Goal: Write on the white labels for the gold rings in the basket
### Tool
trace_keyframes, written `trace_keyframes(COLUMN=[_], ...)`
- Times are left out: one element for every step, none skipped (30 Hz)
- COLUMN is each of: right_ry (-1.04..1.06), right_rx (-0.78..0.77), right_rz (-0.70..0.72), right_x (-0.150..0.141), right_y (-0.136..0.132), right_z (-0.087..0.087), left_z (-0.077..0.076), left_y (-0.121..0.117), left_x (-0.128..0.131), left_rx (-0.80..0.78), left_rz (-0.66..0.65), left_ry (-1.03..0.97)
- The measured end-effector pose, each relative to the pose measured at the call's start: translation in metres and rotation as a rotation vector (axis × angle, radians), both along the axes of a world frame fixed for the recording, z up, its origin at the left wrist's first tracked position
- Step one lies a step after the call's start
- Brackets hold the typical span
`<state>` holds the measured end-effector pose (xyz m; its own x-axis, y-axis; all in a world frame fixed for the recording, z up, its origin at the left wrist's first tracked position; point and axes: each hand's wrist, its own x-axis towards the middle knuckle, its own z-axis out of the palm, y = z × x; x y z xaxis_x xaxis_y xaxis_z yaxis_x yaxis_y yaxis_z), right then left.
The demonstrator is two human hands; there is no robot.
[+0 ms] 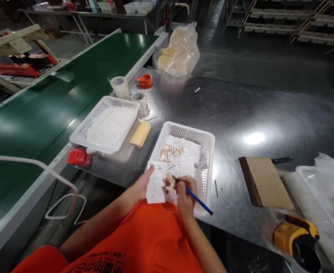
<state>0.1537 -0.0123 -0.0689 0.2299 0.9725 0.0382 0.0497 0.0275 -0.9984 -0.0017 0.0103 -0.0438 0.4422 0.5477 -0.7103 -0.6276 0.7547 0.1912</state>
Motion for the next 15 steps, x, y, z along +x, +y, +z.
trace_keyframes(right_ry=[-0.032, -0.127, -0.306, -0.547, -0.762, -0.872, -0.960, -1.002, -1.019, -1.042, -1.068, -1.084, -1.099, -1.133, -1.133], right_rx=[-0.062, -0.131, -0.209, -0.278, -0.324, -0.341, -0.344, -0.331, -0.308, -0.280, -0.247, -0.212, -0.167, -0.133, -0.107], right_rz=[0.009, 0.054, 0.114, 0.201, 0.285, 0.325, 0.358, 0.373, 0.377, 0.385, 0.388, 0.390, 0.389, 0.356, 0.348], right_x=[0.010, 0.019, 0.028, 0.034, 0.038, 0.040, 0.039, 0.036, 0.031, 0.027, 0.022, 0.019, 0.017, 0.017, 0.017], right_y=[0.011, 0.023, 0.035, 0.046, 0.055, 0.062, 0.068, 0.072, 0.075, 0.077, 0.078, 0.078, 0.078, 0.077, 0.078], right_z=[-0.009, -0.019, -0.030, -0.040, -0.050, -0.058, -0.064, -0.068, -0.071, -0.073, -0.074, -0.075, -0.076, -0.079, -0.083], left_z=[-0.002, -0.005, -0.009, -0.012, -0.016, -0.019, -0.023, -0.025, -0.027, -0.029, -0.030, -0.031, -0.033, -0.036, -0.041], left_y=[0.000, 0.000, 0.000, -0.001, -0.002, -0.003, -0.003, -0.004, -0.005, -0.006, -0.006, -0.007, -0.006, -0.005, -0.003], left_x=[-0.004, -0.008, -0.011, -0.015, -0.017, -0.019, -0.020, -0.020, -0.020, -0.018, -0.016, -0.014, -0.011, -0.007, -0.005], left_rx=[-0.008, -0.020, -0.032, -0.041, -0.052, -0.059, -0.063, -0.065, -0.061, -0.052, -0.040, -0.024, -0.006, 0.000, 0.012], left_rz=[0.020, 0.040, 0.057, 0.066, 0.071, 0.075, 0.077, 0.078, 0.078, 0.081, 0.081, 0.084, 0.095, 0.094, 0.098], left_ry=[0.030, 0.053, 0.067, 0.071, 0.075, 0.075, 0.068, 0.059, 0.041, 0.024, 0.017, 0.017, 0.022, 0.033, 0.044])
